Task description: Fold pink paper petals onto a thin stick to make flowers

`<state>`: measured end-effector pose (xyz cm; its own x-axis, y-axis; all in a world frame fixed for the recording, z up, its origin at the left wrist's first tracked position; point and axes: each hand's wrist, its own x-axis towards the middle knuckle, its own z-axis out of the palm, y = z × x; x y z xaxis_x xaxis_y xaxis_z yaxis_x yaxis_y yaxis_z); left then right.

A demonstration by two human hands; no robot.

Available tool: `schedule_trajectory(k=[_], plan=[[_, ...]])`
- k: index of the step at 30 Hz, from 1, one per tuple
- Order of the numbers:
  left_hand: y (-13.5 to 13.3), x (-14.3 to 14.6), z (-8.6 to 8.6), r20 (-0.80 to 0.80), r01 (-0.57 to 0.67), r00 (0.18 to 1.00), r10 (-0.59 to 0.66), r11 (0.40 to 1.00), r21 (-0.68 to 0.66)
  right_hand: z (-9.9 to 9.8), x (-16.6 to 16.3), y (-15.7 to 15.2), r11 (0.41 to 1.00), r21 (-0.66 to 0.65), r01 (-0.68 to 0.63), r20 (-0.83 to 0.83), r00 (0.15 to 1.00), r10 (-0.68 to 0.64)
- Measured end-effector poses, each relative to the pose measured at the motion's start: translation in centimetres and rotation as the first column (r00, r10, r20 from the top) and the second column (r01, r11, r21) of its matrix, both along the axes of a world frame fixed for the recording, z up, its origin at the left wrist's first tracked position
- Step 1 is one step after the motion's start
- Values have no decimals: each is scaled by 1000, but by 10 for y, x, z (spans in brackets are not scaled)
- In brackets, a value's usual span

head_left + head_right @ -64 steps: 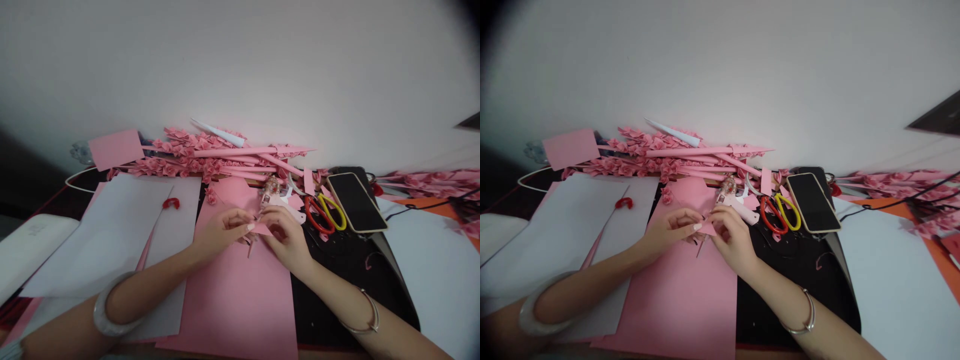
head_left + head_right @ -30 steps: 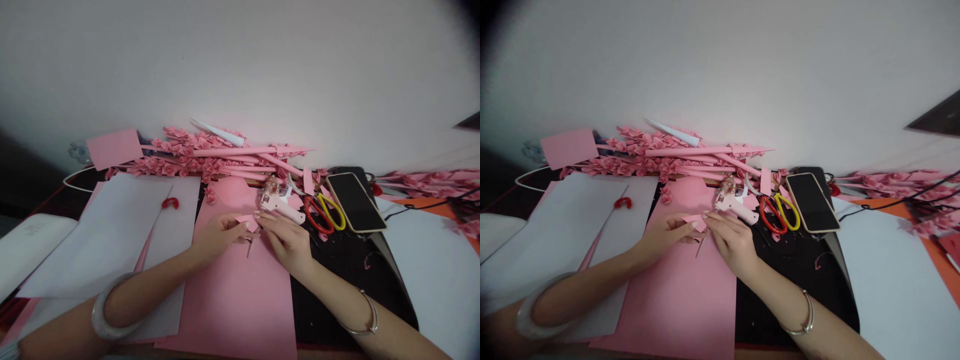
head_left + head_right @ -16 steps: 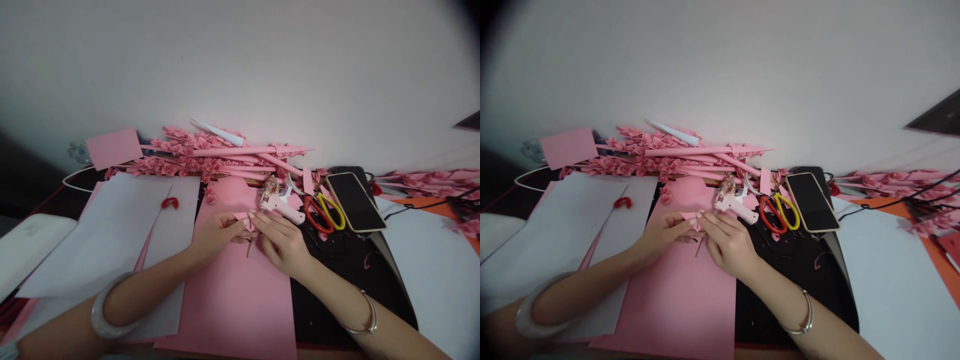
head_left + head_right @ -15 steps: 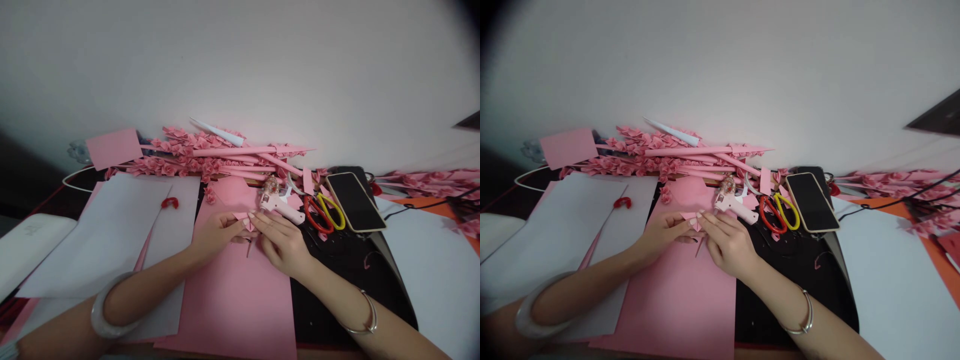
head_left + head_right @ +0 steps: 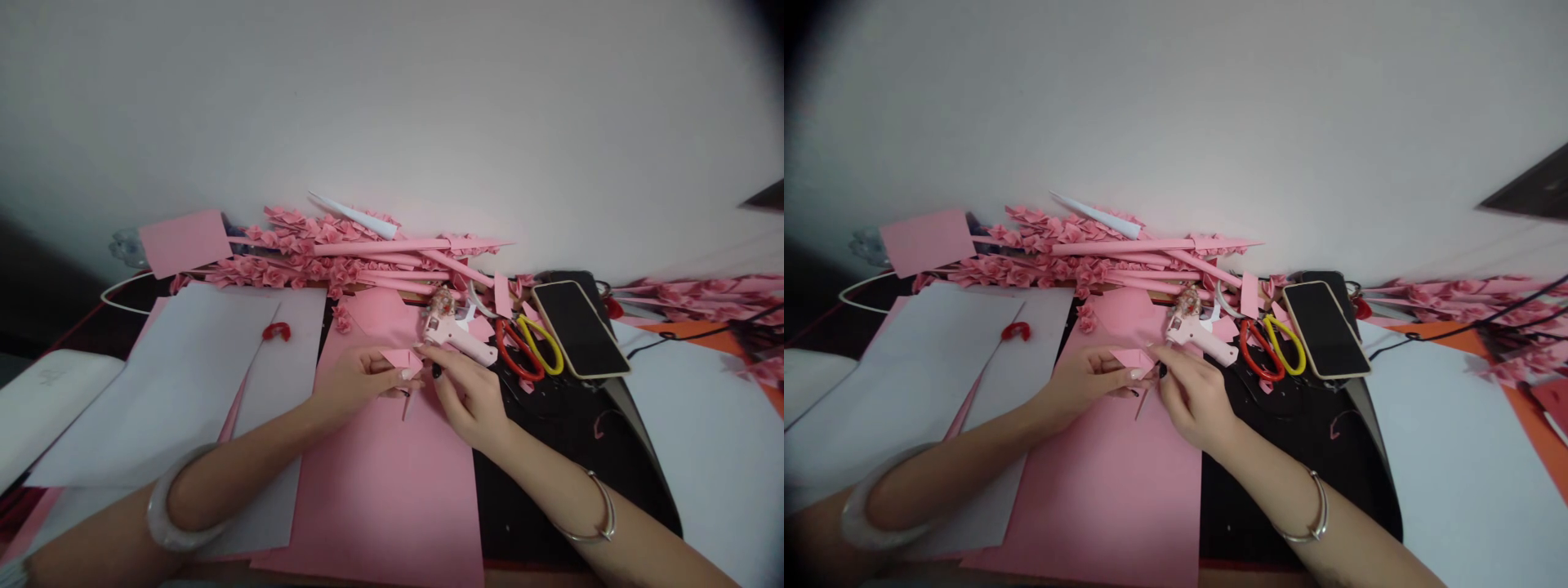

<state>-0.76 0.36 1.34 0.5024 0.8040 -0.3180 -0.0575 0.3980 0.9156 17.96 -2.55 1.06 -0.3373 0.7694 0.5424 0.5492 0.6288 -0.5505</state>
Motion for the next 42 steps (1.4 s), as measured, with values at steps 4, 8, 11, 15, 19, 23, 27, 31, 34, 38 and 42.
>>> schedule_trajectory(k=[4, 8, 11, 15, 19, 23, 27, 31, 34, 38, 42], plan=[[-2, 0, -3, -10, 49, 999, -49, 998, 35, 1, 0, 0, 994, -86, 74, 1, 997, -75], [-4, 2, -3, -20, 76, 997, -75, 994, 73, -1, -2, 3, 985, -170, 25, 83, 996, -11], [-6, 3, -2, -47, 93, 995, -89, 991, 92, -1, -5, 3, 971, -233, -55, 65, 995, 73], [-7, 3, 0, -36, 115, 993, -113, 990, 75, 0, -7, 1, 942, -309, -128, -41, 992, 121], [-7, 4, 1, -8, 125, 992, -125, 990, 64, -1, -7, 0, 921, -374, -110, -83, 993, 84], [-6, 5, -1, 68, 103, 992, -109, 991, 81, -4, -7, 0, 909, -413, -58, -111, 994, 13], [-4, 3, -5, 53, 94, 993, -103, 986, 141, -5, -7, 1, 925, -379, 23, -135, 988, -80], [-3, 1, -6, -22, 128, 992, -127, 972, 198, -4, -6, 1, 959, -283, 24, -132, 989, -64], [-3, 2, -3, -62, 161, 987, -151, 963, 218, -5, -5, 1, 981, -194, 23, -101, 994, -44], [-2, 2, -2, -52, 165, 986, -157, 961, 220, -5, -4, 0, 992, -111, 59, -107, 992, -72], [-3, 3, -6, 18, 165, 985, -169, 975, 146, -4, -3, -2, 998, -58, 37, -85, 996, -42]])
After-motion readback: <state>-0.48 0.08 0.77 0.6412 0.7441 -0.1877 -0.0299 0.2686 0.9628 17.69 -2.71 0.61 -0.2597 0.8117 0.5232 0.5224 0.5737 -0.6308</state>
